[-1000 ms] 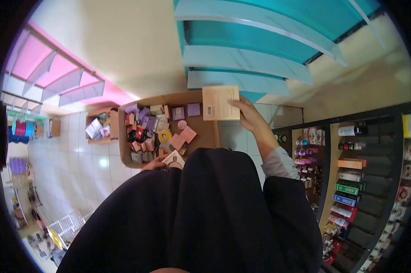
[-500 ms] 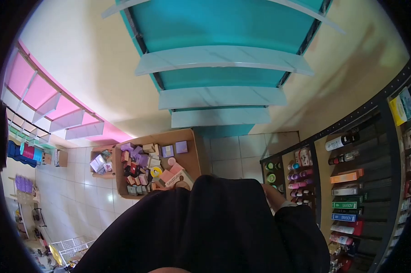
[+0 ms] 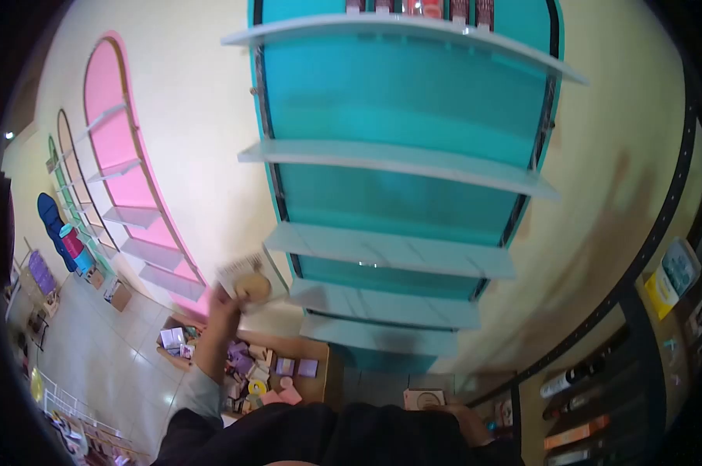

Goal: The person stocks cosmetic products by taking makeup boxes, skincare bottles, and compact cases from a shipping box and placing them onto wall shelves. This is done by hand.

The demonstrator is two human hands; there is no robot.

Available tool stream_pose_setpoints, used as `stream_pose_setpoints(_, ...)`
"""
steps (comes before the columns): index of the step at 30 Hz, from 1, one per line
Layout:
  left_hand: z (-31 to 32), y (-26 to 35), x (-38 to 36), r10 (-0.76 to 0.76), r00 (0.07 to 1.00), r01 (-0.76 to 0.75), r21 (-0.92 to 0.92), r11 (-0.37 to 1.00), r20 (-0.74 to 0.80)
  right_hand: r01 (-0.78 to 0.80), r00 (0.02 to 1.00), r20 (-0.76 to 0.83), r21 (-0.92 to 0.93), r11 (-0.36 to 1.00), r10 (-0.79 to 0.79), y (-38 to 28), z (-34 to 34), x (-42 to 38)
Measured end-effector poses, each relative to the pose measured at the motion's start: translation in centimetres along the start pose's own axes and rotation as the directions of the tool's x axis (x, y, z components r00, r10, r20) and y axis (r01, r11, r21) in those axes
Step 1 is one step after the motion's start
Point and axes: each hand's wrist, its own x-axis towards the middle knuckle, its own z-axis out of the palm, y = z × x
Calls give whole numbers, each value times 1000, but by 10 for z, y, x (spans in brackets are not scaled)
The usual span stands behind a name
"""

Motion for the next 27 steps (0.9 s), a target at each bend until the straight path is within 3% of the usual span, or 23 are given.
stream_pose_setpoints(2,33,84,27,341,940,-340,-60,939,8,130,991,-70,346,929,-113,-18,-26,-18)
stream_pose_setpoints(3,42,113,45,537,844,-536,57,842,4,204,979,-124,502,840,-163,-25,-36,-23)
stream_pose_setpoints(5,59,174,81,674,738,-671,139,728,28,316,949,-234,686,655,-211,-49,-50,-28)
stream_pose_setpoints(6,73,203,93,700,714,-691,177,701,12,362,932,-289,758,543,-218,-64,-55,-32)
stream_pose_setpoints(7,82,227,109,764,645,-736,275,618,10,359,930,-247,776,518,-273,-80,-57,-39)
stream_pose_setpoints(9,98,273,142,822,564,-798,306,519,76,344,910,-166,814,469,-379,-107,-57,-55)
stream_pose_setpoints(13,127,332,212,886,451,-864,303,403,109,461,842,-218,767,446,-494,-116,-42,-60)
stream_pose_setpoints(15,130,348,249,870,477,-825,405,394,126,471,835,-220,759,449,-505,-117,-34,-70)
stream_pose_setpoints(18,139,357,272,838,537,-754,497,428,93,557,803,-345,724,407,-485,-107,-29,-78)
stream_pose_setpoints(20,141,358,286,804,586,-708,545,448,100,683,714,-388,202,702,-583,-17,-66,-57)
stream_pose_setpoints(21,139,357,296,782,612,-697,548,464,116,656,664,-407,-87,750,-628,28,-84,-47)
stream_pose_setpoints(22,136,353,306,757,641,-681,551,482,130,613,790,-256,322,721,-557,29,-95,-49)
stream_pose_setpoints(23,134,349,313,730,668,-665,554,501,142,401,881,-93,665,630,-463,31,-106,-50)
stream_pose_setpoints(24,136,346,312,702,702,-623,584,521,122,110,888,115,887,448,-446,32,-111,-52)
stream_pose_setpoints(26,135,346,316,670,736,-581,603,547,101,244,960,-173,904,351,-223,1,-84,-60)
stream_pose_setpoints(27,132,346,320,654,752,-559,612,559,89,318,948,-304,894,316,-92,-10,-74,-63)
